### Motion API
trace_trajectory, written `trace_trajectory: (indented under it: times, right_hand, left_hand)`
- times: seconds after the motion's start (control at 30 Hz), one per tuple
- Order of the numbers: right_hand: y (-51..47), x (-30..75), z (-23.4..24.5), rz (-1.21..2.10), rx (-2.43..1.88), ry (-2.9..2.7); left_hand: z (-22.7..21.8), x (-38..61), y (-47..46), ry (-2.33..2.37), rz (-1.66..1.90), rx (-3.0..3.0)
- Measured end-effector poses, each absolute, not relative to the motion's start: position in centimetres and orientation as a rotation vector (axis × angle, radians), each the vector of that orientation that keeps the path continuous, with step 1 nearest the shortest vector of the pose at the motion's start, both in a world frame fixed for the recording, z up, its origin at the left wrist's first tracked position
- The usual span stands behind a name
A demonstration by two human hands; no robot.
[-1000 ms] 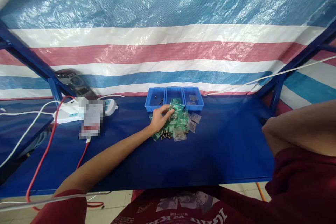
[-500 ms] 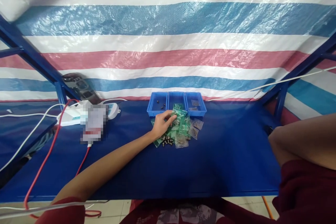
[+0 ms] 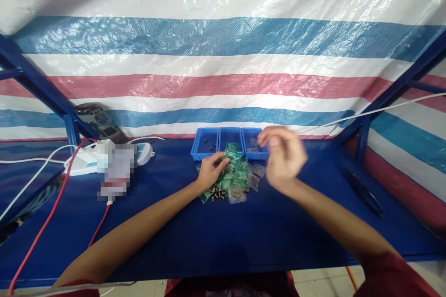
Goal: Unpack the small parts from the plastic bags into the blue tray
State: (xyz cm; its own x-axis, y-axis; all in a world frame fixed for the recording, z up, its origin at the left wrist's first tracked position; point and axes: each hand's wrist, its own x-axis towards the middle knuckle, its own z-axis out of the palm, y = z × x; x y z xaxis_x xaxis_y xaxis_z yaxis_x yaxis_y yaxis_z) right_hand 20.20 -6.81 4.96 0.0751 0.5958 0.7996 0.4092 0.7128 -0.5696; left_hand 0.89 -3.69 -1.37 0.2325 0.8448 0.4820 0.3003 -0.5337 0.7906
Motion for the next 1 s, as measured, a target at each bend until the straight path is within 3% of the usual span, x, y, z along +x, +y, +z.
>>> trace_trajectory:
  times: [0.27,1.0]
  right_hand:
    - [-4.5,18.0,-1.9,0.449,-0.970,-1.620]
    - [-4.4,18.3,-2.4,0.368,-0.983,-1.755]
  left_hand:
    - [-1.5,0.9,-3.5,1.001,1.282,1.850]
    - [-1.3,1.3,-3.3,0.967,1.198,1.797]
